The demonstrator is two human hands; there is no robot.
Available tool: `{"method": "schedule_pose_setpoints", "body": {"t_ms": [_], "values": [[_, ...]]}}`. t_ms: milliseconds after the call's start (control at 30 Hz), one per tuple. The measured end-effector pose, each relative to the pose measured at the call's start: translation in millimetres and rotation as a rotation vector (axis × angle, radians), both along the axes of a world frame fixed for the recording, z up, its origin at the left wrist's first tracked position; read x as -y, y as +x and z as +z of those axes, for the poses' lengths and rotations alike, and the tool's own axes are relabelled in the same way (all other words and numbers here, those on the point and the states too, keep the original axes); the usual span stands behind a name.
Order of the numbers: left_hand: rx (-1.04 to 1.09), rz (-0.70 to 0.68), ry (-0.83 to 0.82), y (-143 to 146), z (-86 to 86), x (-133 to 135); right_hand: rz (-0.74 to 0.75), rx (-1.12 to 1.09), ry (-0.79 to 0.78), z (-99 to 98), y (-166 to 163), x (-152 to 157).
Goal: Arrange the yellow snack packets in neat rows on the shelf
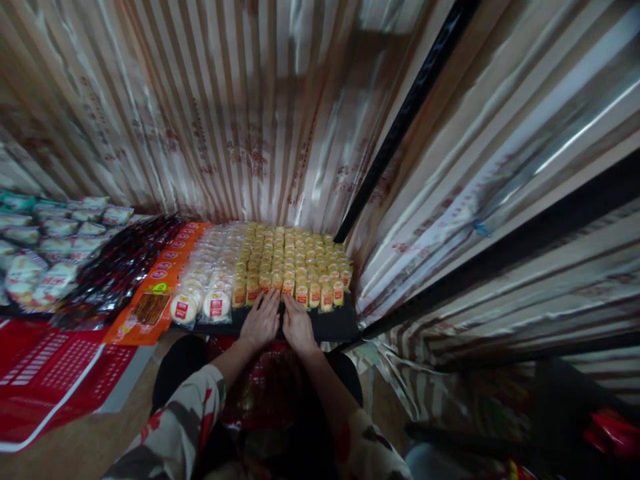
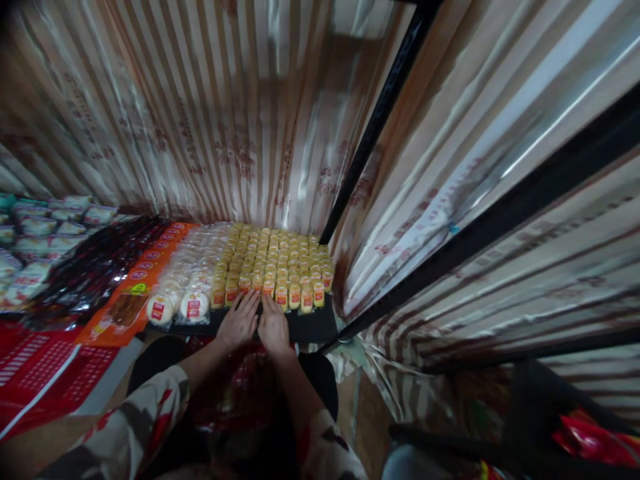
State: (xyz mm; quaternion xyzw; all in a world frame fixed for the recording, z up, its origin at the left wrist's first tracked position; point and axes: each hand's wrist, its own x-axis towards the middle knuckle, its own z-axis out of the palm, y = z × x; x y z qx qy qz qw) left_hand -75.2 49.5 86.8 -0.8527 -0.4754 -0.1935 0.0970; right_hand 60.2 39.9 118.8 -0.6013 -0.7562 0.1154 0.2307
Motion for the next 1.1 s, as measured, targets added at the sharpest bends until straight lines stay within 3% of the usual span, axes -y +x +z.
{"method": "schedule_pose_setpoints", "body": {"t_ms": [100,333,633,833,967,1100], "values": [[0.018,-0.029,0.033,-0.3,-3.0,0.4,0.001,-0.003,-0.034,9.0,0.2,-1.7],[0.058,-0.253,0.057,11.2,-13.0,-0.5,-0.078,0.059,-0.204,39.2,-1.3,-13.9],[0.044,-0.249,-0.043,21.9,-3.8,-7.9,-0.038,0.162,-0.168,49.7,0.3,-25.7],[0.015,-0.195,0.005,22.1,-6.3,-7.1,0.055,0.165,-0.045,59.4,1.5,-19.4],[0.037,-0.164,-0.005,23.9,-4.6,-6.9,0.006,0.141,0.091,60.6,3.2,-30.3],[0.060,-0.117,0.001,25.7,-3.1,-6.9,0.017,0.231,0.019,52.0,2.0,-47.5]]}}
